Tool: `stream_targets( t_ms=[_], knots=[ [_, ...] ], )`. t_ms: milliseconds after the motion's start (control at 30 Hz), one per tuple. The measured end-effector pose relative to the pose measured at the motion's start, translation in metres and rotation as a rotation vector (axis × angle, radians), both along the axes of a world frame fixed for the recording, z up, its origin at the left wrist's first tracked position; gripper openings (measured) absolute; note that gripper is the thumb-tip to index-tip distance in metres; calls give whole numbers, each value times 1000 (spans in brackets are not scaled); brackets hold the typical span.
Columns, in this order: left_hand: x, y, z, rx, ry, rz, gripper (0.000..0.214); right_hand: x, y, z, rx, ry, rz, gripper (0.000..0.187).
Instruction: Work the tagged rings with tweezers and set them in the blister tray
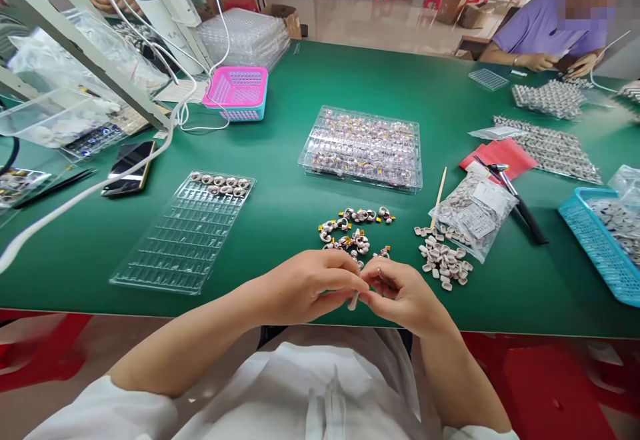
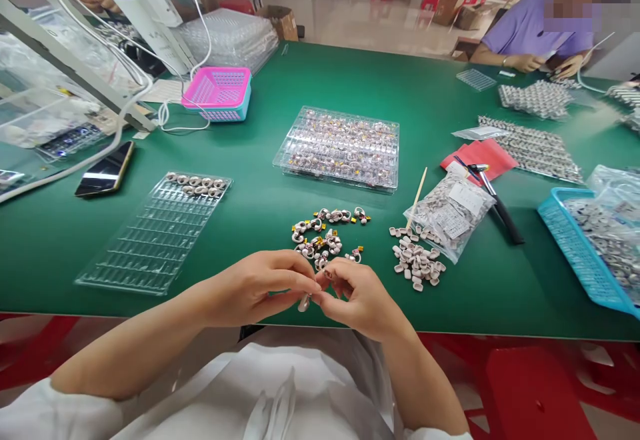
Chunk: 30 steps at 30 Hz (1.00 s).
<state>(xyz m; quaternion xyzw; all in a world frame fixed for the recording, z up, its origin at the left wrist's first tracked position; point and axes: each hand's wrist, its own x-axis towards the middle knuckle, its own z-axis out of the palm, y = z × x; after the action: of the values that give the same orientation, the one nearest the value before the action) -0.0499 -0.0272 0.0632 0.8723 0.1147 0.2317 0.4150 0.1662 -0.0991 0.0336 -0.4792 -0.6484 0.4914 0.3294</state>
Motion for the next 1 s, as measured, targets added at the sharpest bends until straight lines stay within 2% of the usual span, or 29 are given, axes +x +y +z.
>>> stream_targets(
  t_ms=[267,500,633,733,867,1000],
  knots=[
    [-1,-2,-8,35,-18,103,22,-10,1,1,19,-21,-7,10],
    [-1,-3,-14,55,-24,110,21,-7,2,6,62,31,49,22],
    [2,-7,-22,179,-72,158,24,-9,-2,3,34,2,-86,23],
    [7,-11,-32,231,-134,258,27,-12,-6,-7,5,35,-232,24],
    [12,-16,-46,164,-238,412,23,-20,-12,-28,-96,283,-306,18],
    [15,-22,-55,39,-257,445,24,-27,-17,-46,-115,492,-398,11]
  ],
)
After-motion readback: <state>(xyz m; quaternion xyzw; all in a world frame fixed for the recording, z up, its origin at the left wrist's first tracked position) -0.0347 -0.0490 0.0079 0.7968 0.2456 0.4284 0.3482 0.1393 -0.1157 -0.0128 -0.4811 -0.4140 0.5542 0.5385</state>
